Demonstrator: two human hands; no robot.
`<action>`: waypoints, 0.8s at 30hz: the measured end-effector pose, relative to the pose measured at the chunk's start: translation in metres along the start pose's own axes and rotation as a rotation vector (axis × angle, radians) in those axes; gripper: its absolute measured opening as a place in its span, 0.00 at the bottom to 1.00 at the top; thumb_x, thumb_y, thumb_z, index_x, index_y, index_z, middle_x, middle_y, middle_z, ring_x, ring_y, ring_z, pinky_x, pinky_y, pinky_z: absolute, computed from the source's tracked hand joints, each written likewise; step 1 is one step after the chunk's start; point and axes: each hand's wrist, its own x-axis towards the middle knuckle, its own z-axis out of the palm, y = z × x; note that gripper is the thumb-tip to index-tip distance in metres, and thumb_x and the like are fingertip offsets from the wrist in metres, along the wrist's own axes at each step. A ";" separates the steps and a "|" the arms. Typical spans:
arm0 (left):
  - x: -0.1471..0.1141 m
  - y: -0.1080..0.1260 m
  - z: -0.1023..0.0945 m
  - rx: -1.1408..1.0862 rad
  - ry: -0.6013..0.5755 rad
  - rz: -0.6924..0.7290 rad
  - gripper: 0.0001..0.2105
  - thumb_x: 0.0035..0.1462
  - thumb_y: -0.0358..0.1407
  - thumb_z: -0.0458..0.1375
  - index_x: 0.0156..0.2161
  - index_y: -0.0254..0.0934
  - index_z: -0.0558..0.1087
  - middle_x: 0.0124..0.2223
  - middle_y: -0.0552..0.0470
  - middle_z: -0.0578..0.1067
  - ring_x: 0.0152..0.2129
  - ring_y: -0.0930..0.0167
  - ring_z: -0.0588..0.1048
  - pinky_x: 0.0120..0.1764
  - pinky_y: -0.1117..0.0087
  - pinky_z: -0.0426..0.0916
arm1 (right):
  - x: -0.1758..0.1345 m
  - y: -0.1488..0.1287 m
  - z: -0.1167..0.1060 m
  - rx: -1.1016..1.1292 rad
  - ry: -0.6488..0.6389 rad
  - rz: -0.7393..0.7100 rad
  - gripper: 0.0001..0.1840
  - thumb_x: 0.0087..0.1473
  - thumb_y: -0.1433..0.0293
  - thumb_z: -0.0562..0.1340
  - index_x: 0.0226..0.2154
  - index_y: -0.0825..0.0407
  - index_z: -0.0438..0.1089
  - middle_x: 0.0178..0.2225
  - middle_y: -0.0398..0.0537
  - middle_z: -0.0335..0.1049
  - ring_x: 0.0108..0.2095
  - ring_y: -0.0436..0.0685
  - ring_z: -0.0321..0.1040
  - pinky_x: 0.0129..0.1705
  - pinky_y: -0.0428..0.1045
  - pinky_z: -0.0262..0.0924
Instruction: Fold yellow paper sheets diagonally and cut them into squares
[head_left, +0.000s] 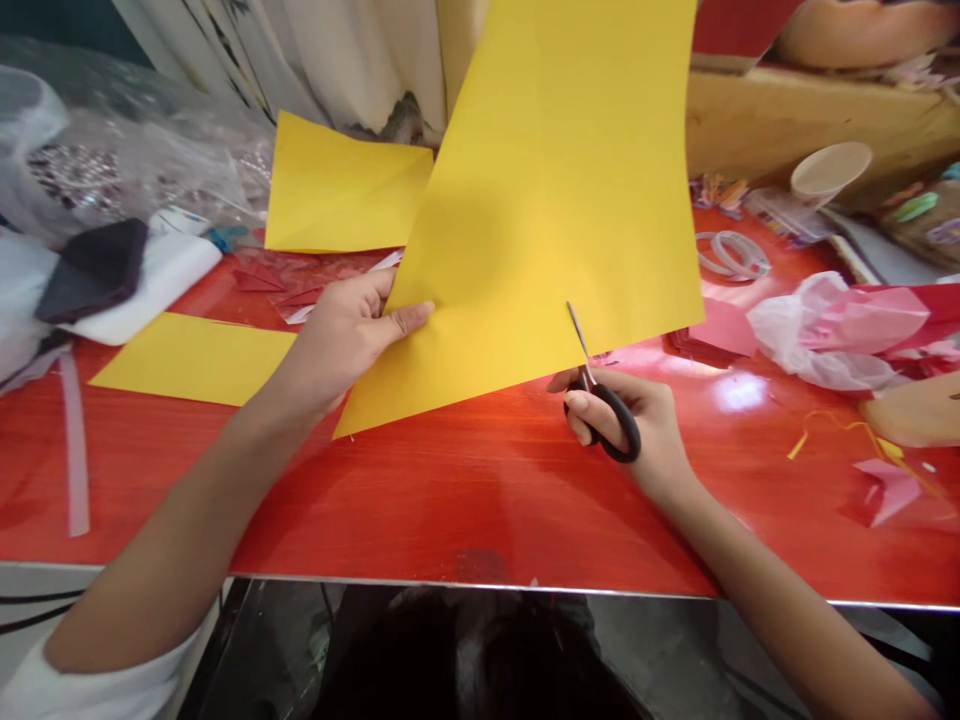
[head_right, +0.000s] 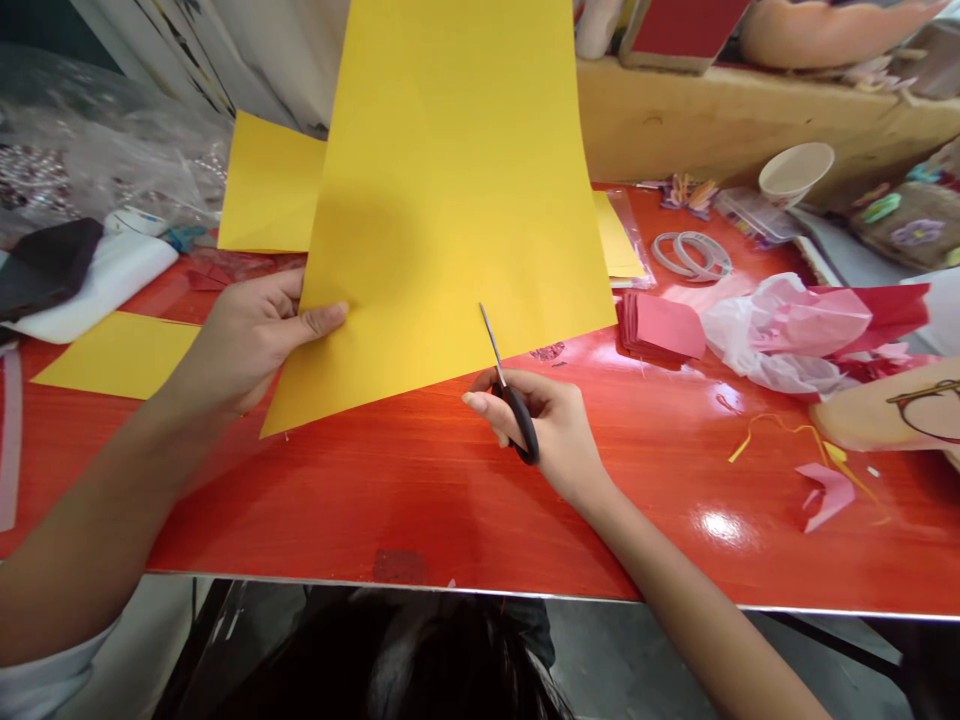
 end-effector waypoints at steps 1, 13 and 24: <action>0.000 0.000 0.000 0.001 -0.001 0.000 0.15 0.54 0.34 0.61 0.47 0.33 0.71 0.43 0.49 0.78 0.38 0.64 0.77 0.38 0.65 0.75 | 0.000 0.000 0.000 0.001 0.000 0.000 0.16 0.50 0.54 0.62 0.25 0.49 0.69 0.14 0.40 0.57 0.17 0.49 0.54 0.20 0.48 0.50; 0.000 -0.003 0.000 -0.004 -0.003 -0.040 0.16 0.53 0.36 0.62 0.47 0.34 0.72 0.43 0.49 0.78 0.36 0.65 0.77 0.36 0.67 0.74 | 0.000 -0.001 -0.001 0.020 0.013 0.002 0.15 0.50 0.55 0.62 0.24 0.49 0.68 0.14 0.39 0.57 0.17 0.48 0.53 0.20 0.48 0.50; 0.000 -0.003 0.001 0.033 0.007 -0.086 0.15 0.49 0.40 0.64 0.42 0.37 0.74 0.37 0.51 0.78 0.33 0.65 0.78 0.33 0.68 0.75 | 0.001 -0.002 -0.001 -0.034 0.035 -0.007 0.21 0.49 0.52 0.62 0.18 0.50 0.64 0.13 0.39 0.58 0.16 0.47 0.54 0.20 0.47 0.50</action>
